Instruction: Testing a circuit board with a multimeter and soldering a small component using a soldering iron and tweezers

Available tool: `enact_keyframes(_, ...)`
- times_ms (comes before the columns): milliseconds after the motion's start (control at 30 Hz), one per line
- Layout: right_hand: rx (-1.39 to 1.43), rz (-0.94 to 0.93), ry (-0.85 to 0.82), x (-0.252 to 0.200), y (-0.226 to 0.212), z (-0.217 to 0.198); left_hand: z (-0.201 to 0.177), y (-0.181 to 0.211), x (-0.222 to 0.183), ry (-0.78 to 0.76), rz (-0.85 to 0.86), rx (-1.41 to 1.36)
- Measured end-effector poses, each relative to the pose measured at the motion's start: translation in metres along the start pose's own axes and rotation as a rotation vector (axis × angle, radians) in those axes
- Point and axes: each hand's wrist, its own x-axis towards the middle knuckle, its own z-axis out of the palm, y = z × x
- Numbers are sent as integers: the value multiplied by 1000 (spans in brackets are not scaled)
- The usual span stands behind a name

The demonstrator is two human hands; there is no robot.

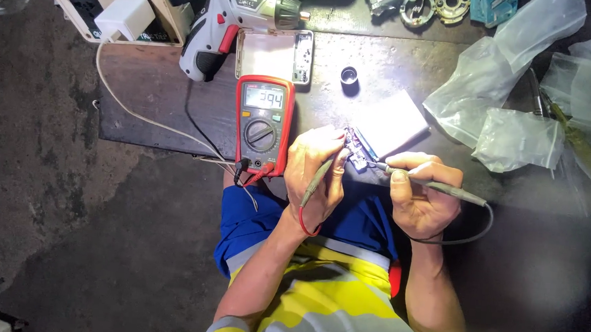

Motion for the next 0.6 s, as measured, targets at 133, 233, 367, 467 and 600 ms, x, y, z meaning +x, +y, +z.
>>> enact_keyframes(133, 6, 4, -1, 0, -1, 0, -1, 2, 2, 1, -4, 2)
enact_keyframes(233, -15, -11, -5, 3, -3, 1, -2, 2, 2, -2, -5, 0)
enact_keyframes(367, -17, -15, -5, 3, -3, 1, -2, 3, 3, -1, -8, -4)
enact_keyframes(467, -20, -14, 2, 4, -3, 3, -2, 3, 3, -2, -8, -4)
enact_keyframes(600, -38, -27, -3, 5, -4, 2, -1, 1, 1, 8, -2, -6)
